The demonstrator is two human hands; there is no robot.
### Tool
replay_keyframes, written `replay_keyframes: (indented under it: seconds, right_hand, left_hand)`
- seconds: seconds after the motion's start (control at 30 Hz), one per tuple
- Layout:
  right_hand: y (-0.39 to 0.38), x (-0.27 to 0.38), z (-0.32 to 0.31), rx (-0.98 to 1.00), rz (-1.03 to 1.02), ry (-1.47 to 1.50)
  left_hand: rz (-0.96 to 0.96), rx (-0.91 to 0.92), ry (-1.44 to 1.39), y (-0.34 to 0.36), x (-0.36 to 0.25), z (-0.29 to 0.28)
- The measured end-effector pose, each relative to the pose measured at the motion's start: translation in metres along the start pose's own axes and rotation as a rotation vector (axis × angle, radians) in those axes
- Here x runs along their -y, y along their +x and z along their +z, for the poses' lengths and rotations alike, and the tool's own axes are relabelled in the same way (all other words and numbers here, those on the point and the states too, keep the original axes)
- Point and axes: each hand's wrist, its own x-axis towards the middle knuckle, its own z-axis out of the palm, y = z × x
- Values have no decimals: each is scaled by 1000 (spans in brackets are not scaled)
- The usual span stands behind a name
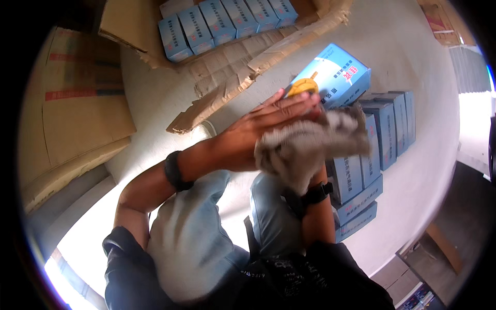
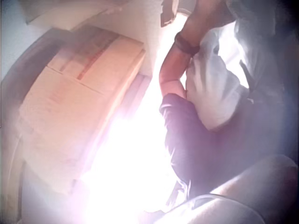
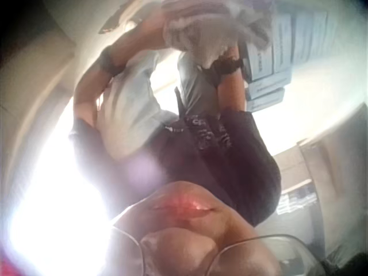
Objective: The person wipes down small blue boxes with a cloth and carefully places them in a large cardboard shipping box.
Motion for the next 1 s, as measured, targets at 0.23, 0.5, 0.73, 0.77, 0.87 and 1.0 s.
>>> replay_keyframes:
  seconds: [0.23,0.5,0.73,0.77,0.87,1.0]
  right_hand:
    - [-37,9,-7,-22,-39,-154]
    - [-28,24,-13,-26,-102,-146]
    - [-20,23,-13,-3,-110,-153]
    - [-21,21,-12,-1,-100,-163]
    - [-25,16,-10,-5,-89,-168]
    - [-23,19,-9,-15,-87,-173]
  left_hand:
    - [410,-98,407,6,-26,13]
    - [689,-595,828,15,12,31]
    - [638,-459,609,10,25,55]
    - [564,-433,488,8,25,56]
    - [425,-358,265,6,23,51]
    - [385,-259,132,6,21,23]
